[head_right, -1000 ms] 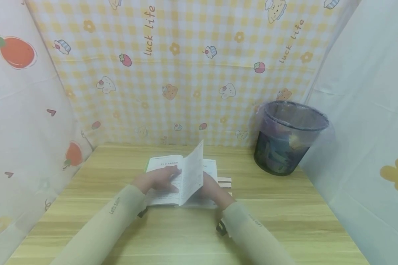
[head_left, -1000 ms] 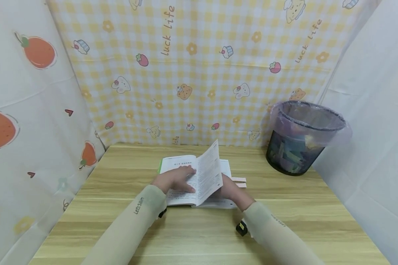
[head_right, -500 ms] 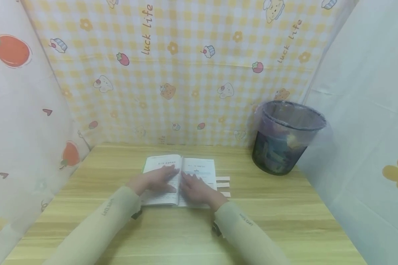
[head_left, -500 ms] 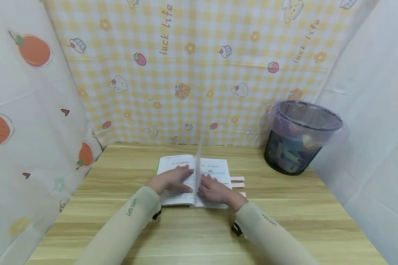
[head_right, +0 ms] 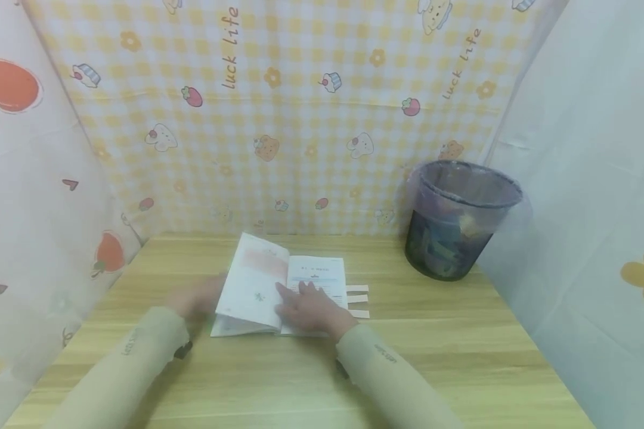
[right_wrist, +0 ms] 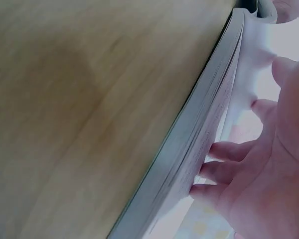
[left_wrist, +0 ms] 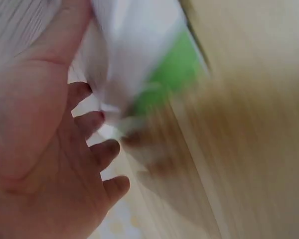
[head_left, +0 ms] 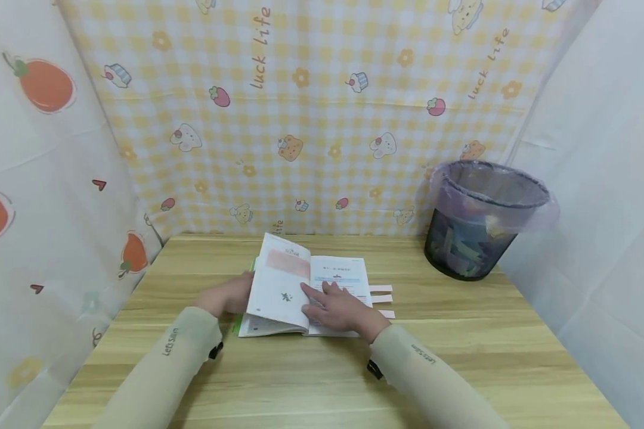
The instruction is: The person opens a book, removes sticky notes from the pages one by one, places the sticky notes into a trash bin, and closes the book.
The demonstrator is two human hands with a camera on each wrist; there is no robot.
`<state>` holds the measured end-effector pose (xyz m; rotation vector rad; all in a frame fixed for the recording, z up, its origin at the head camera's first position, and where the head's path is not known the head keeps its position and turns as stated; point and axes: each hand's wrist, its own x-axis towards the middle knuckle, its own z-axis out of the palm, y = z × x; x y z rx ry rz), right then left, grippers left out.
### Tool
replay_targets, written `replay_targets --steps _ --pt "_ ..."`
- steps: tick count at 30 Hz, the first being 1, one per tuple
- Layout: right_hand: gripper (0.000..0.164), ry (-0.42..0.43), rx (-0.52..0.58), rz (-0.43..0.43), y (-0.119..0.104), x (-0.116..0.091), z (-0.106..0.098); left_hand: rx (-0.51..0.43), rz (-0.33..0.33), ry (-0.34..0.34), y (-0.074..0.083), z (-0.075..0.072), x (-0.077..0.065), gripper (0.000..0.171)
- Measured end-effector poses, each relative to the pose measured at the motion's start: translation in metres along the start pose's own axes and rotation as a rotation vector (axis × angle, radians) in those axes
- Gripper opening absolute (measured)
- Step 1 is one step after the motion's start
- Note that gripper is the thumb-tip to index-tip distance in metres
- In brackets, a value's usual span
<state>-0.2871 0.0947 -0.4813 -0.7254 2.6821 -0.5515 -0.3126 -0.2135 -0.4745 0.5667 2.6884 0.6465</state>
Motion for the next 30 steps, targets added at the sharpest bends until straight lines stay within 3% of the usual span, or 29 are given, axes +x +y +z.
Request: replay_targets --steps 3,5,7,11,16,19,23,26,30 --pt "0.066 -0.011 -0.008 0.02 -0.007 -0.001 -0.001 0.091 -0.071 -0.026 -0.017 -0.01 -0.009 0.083" --pt "0.066 -0.015 -0.015 0.032 -0.01 -0.001 -0.001 0.091 -0.103 -0.032 -0.019 -0.018 -0.016 0.088" --pt "0.067 -0.018 -0.027 0.038 -0.012 -0.001 -0.002 0.104 -0.089 -0.015 -0.02 -0.027 -0.021 0.079" --pt "0.068 -0.016 -0.074 0.056 -0.018 0.0 -0.004 0.088 -0.075 0.078 -0.012 -0.037 -0.022 0.055" --pt "0.067 -0.019 -0.102 0.077 -0.024 0.003 -0.007 0.04 -0.033 0.214 0.019 -0.036 -0.013 0.059" --pt "0.067 -0.02 -0.11 0.085 -0.026 0.003 -0.008 0.033 0.045 0.167 0.041 -0.029 -0.002 0.071" --pt "0.066 -0.017 -0.145 0.08 -0.026 0.002 -0.01 0.047 0.139 0.011 0.064 -0.016 0.016 0.093" --pt "0.065 -0.013 -0.156 0.064 -0.024 0.001 -0.01 0.031 0.155 -0.057 0.072 -0.009 0.026 0.098" --pt "0.066 -0.007 -0.148 0.054 -0.021 0.001 -0.011 -0.01 0.116 -0.11 0.074 -0.004 0.034 0.095"
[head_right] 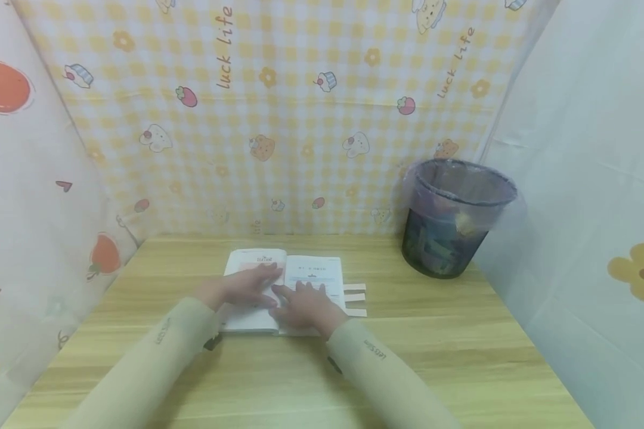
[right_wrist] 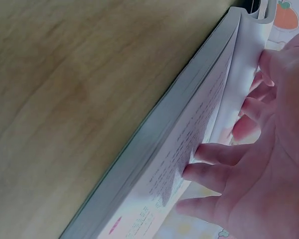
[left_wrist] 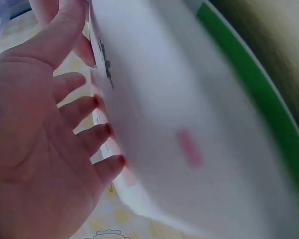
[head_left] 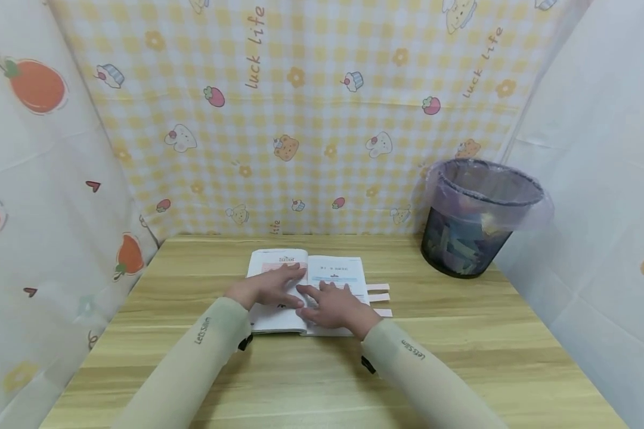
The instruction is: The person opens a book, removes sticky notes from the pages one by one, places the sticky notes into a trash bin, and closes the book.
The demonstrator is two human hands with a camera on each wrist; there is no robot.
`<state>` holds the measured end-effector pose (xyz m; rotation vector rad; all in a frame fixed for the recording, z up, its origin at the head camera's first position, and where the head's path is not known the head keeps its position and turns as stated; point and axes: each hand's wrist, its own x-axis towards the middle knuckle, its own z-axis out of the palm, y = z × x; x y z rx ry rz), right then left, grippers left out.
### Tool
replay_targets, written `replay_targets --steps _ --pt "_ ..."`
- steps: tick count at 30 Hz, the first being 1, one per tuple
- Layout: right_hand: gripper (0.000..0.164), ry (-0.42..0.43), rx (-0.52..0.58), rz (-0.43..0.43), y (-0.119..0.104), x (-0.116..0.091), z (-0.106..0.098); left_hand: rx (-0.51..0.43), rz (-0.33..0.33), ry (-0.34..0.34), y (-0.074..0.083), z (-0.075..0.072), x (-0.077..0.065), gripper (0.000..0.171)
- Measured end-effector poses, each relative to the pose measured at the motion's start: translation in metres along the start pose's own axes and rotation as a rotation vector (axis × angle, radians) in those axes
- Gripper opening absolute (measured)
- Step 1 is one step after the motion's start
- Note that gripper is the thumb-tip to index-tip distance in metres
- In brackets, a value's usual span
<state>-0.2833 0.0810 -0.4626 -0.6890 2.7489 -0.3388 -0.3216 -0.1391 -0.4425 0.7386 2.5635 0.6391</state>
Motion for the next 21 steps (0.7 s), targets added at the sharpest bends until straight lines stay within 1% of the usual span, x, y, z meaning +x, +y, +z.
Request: replay_targets --steps 4,8,12,16,21 --pt "0.068 -0.003 -0.006 -0.003 0.001 0.0 0.001 -0.004 -0.033 -0.037 -0.004 0.001 0.004 0.092" --pt "0.068 -0.006 -0.007 -0.008 0.003 -0.001 0.002 0.008 -0.036 -0.044 -0.003 0.002 0.005 0.091" --pt "0.068 -0.007 0.0 -0.017 0.006 -0.003 0.001 0.017 -0.019 -0.026 0.0 0.006 0.005 0.088" --pt "0.068 -0.007 0.019 -0.031 0.009 -0.003 0.001 0.032 -0.021 0.0 0.001 0.01 0.005 0.086" --pt "0.068 0.0 0.013 -0.038 0.01 -0.005 0.001 0.052 -0.025 0.005 0.001 0.011 0.009 0.085"
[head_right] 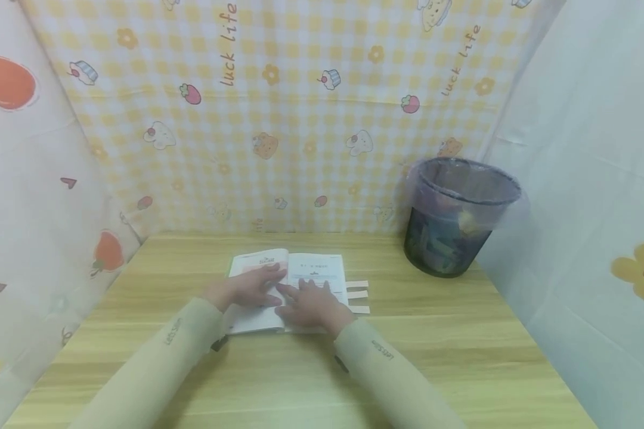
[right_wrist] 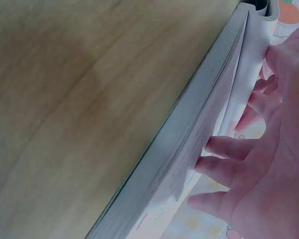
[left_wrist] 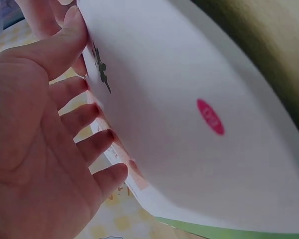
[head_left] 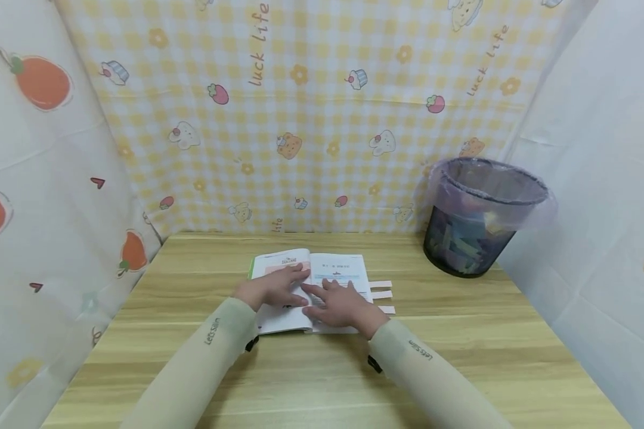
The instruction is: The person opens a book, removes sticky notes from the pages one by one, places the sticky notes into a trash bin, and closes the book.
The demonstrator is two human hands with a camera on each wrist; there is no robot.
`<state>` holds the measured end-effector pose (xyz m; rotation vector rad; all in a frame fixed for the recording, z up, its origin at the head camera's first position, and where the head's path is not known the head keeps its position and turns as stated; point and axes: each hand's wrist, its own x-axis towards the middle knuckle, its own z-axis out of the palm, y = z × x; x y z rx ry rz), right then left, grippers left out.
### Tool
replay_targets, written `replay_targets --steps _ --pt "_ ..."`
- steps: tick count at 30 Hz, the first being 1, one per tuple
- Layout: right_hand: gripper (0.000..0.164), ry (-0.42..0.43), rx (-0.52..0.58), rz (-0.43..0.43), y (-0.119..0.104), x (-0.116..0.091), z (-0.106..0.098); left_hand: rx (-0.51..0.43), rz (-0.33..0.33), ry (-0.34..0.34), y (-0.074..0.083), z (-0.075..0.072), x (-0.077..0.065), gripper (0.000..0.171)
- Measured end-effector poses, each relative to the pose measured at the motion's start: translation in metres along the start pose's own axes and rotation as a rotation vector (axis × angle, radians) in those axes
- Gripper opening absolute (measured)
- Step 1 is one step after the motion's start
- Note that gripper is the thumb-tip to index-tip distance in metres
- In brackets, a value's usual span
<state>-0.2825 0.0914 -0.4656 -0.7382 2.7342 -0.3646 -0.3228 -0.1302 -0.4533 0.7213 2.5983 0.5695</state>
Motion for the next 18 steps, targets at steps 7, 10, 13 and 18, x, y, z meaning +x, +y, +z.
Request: replay_targets --steps 7,10,13,18 --pt "0.061 0.064 0.042 -0.027 0.011 -0.001 0.001 0.023 -0.014 -0.012 -0.013 0.003 0.016 0.089" --pt "0.054 0.146 0.126 0.009 0.03 0.003 -0.002 0.003 -0.057 -0.015 -0.001 -0.001 0.009 0.085" --pt "0.053 0.247 0.143 0.116 0.052 0.005 -0.011 -0.011 -0.101 -0.019 0.014 -0.006 0.001 0.083" --pt "0.071 0.231 0.065 0.363 0.072 0.001 -0.025 0.003 -0.141 -0.024 0.02 -0.007 -0.003 0.083"
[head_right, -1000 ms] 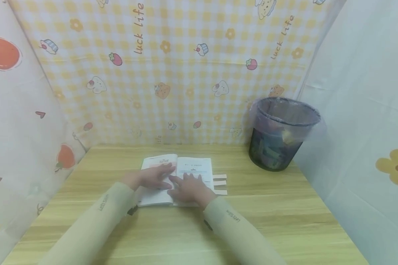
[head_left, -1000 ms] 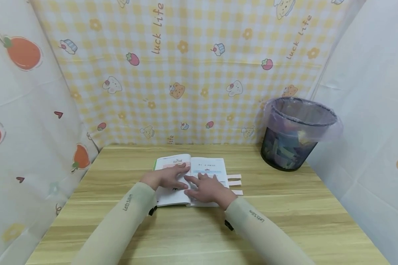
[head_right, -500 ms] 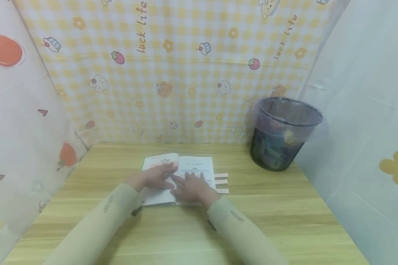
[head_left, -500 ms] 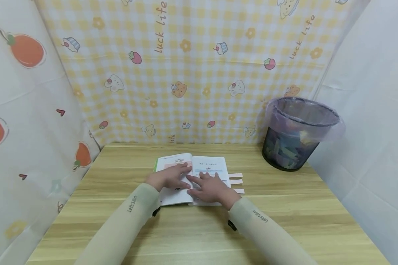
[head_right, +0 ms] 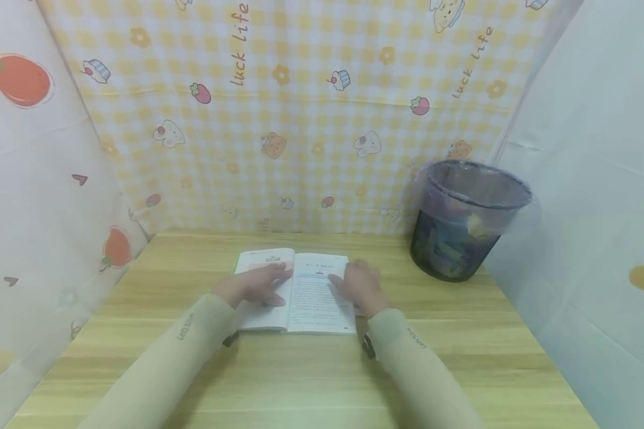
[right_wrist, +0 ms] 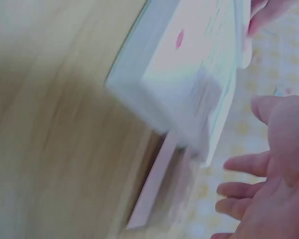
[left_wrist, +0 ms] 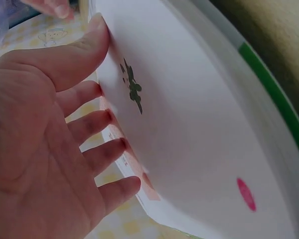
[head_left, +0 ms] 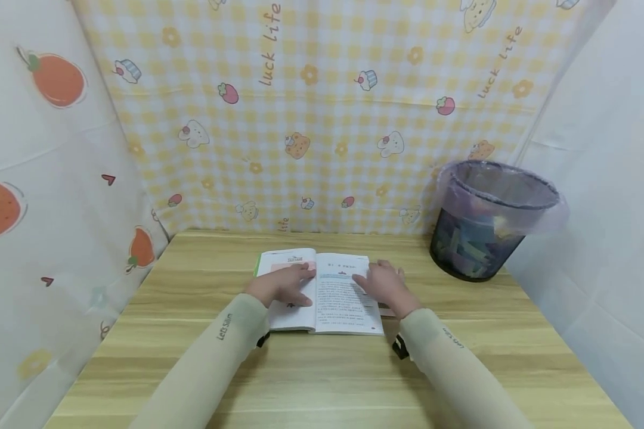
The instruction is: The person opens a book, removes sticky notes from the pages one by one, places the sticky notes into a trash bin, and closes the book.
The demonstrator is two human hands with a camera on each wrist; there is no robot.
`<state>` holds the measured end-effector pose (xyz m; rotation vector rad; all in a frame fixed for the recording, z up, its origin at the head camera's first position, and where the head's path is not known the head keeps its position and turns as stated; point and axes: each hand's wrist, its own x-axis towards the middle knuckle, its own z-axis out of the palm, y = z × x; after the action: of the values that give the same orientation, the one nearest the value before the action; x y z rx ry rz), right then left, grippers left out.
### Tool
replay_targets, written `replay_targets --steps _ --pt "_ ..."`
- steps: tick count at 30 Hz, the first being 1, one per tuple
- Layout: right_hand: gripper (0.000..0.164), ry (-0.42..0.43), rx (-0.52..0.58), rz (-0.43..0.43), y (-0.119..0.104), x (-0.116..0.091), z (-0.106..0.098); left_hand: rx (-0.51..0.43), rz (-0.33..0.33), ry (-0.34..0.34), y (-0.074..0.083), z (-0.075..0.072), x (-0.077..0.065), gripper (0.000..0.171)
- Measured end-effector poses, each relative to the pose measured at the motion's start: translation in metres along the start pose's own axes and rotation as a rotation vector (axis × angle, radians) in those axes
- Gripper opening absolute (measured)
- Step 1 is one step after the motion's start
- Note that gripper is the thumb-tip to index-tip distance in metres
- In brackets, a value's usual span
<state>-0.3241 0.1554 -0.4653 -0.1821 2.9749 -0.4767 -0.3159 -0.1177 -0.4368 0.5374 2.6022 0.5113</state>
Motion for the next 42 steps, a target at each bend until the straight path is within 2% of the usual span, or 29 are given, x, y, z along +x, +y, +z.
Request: replay_targets --steps 3,9,16,23,26,29,32,38,42 --pt "0.074 -0.039 -0.033 0.059 0.008 0.002 0.002 0.02 -0.001 -0.002 0.001 0.001 0.001 0.082" --pt "0.065 -0.072 0.009 0.05 0.016 0.002 0.01 0.054 -0.005 -0.001 0.006 0.001 0.006 0.081" --pt "0.08 -0.049 0.016 0.038 0.018 0.002 0.014 0.056 -0.019 0.003 0.008 0.003 0.007 0.082" --pt "0.075 -0.003 0.017 0.044 0.005 -0.002 0.002 0.049 -0.02 0.008 0.007 0.005 0.007 0.082" --pt "0.071 0.022 0.031 0.025 -0.001 -0.003 -0.006 0.052 -0.015 0.008 0.007 0.004 0.007 0.081" --pt "0.074 0.032 0.047 0.002 -0.003 -0.004 -0.014 0.057 -0.011 0.006 0.006 0.004 0.007 0.081" --pt "0.08 0.004 0.048 0.0 -0.002 -0.003 -0.02 0.059 -0.013 0.011 0.006 0.004 0.007 0.081" --pt "0.083 -0.114 0.004 0.014 0.001 -0.003 -0.018 0.023 -0.019 0.01 0.007 0.004 0.004 0.081" --pt "0.081 -0.122 0.037 -0.004 0.001 -0.004 -0.015 0.034 -0.016 0.008 0.008 0.003 0.003 0.082"
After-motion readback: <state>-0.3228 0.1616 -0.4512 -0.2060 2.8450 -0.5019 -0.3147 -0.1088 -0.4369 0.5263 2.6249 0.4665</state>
